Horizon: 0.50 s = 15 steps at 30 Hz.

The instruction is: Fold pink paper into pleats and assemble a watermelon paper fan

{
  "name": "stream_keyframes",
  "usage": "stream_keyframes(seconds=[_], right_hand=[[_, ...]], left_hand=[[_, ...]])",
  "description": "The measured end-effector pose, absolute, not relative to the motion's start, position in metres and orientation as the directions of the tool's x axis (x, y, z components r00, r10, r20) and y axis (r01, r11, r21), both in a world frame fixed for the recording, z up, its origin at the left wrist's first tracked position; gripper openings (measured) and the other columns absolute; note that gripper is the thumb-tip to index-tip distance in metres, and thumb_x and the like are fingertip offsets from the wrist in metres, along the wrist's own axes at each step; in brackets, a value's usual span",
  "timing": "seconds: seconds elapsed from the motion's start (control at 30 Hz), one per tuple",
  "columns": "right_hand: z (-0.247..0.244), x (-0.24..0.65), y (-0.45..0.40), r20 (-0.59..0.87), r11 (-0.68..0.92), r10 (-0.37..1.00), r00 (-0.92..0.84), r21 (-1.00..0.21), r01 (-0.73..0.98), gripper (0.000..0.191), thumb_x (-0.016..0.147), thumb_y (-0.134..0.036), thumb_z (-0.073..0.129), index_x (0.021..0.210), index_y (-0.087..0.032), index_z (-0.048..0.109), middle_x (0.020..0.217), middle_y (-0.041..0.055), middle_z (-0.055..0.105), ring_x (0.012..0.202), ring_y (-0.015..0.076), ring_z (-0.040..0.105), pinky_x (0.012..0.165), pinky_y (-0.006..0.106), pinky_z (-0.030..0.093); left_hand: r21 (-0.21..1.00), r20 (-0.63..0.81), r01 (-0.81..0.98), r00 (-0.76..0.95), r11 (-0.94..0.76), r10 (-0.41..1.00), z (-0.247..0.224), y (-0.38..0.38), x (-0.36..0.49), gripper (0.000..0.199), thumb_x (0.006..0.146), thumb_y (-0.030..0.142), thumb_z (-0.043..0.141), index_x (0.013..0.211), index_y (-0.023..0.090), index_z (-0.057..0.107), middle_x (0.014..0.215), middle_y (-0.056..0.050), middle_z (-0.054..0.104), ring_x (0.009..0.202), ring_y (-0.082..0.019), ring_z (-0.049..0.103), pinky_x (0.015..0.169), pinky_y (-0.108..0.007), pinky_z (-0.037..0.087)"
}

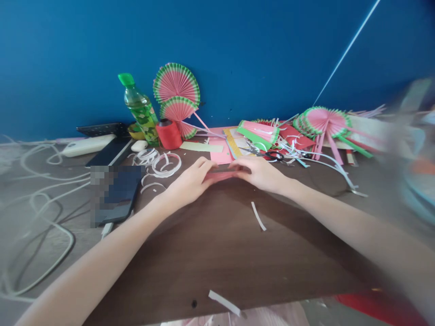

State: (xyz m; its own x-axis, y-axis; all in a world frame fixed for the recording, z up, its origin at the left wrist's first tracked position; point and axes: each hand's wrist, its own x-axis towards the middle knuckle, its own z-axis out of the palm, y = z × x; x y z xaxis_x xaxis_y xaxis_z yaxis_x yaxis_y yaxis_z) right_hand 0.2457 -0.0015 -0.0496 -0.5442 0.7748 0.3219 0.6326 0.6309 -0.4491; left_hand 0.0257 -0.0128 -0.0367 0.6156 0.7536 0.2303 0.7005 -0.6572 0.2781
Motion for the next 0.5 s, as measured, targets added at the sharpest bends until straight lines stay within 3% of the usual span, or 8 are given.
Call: stream_keyframes(seconds=[0.1,0.2,0.3,0.4,0.5], right_hand=[[-0.051,0.247,-0.001,0.424,0.754,0.621,-0.659,-0.093,0.651,0.024,0.09,-0.026,0.044,0.087,-0.015,0.065,0.085,0.0088,0.066,0.084,0.0188,0.055,0.075,0.032,0.035],[-0.053,0.248,0.0,0.4,0.761,0.563,-0.723,0.09,0.642,0.03,0.092,-0.025,0.038,0.083,-0.015,0.065,0.08,0.0079,0.065,0.08,0.0184,0.053,0.072,0.032,0.032],[-0.057,0.25,0.002,0.369,0.765,0.537,-0.758,0.165,0.622,0.03,0.092,-0.025,0.038,0.081,-0.014,0.064,0.08,0.0073,0.064,0.077,0.0179,0.052,0.07,0.031,0.03],[-0.06,0.252,0.004,0.334,0.792,0.509,-0.794,0.179,0.583,0.028,0.091,-0.024,0.039,0.079,-0.014,0.063,0.079,0.0073,0.063,0.075,0.0174,0.051,0.069,0.03,0.031],[-0.062,0.253,0.006,0.31,0.813,0.5,-0.809,0.155,0.561,0.027,0.091,-0.022,0.04,0.079,-0.013,0.062,0.078,0.0076,0.062,0.074,0.0169,0.051,0.068,0.029,0.033]], left_hand=[[0.211,0.195,0.693,0.661,-0.689,0.725,-0.04,-0.009,0.022,0.017,0.088,0.018,0.039,0.097,0.016,0.053,0.097,-0.005,0.055,0.092,-0.017,0.053,0.082,-0.031,0.043],[0.106,0.163,0.702,0.687,-0.705,0.708,-0.042,-0.008,0.022,0.017,0.089,0.026,0.041,0.092,0.015,0.054,0.091,-0.006,0.057,0.086,-0.018,0.053,0.078,-0.031,0.043],[-0.022,0.153,0.705,0.703,-0.709,0.694,-0.043,-0.009,0.023,0.021,0.086,0.035,0.047,0.089,0.015,0.055,0.088,-0.006,0.057,0.085,-0.019,0.053,0.073,-0.031,0.043],[-0.188,0.13,0.686,0.727,-0.703,0.674,-0.043,-0.01,0.022,0.017,0.087,0.028,0.044,0.087,0.015,0.055,0.088,-0.007,0.057,0.085,-0.02,0.054,0.07,-0.03,0.042],[-0.236,0.084,0.676,0.73,-0.698,0.678,-0.042,-0.009,0.019,0.018,0.088,0.023,0.039,0.086,0.016,0.055,0.085,-0.006,0.058,0.081,-0.019,0.056,0.066,-0.029,0.041]])
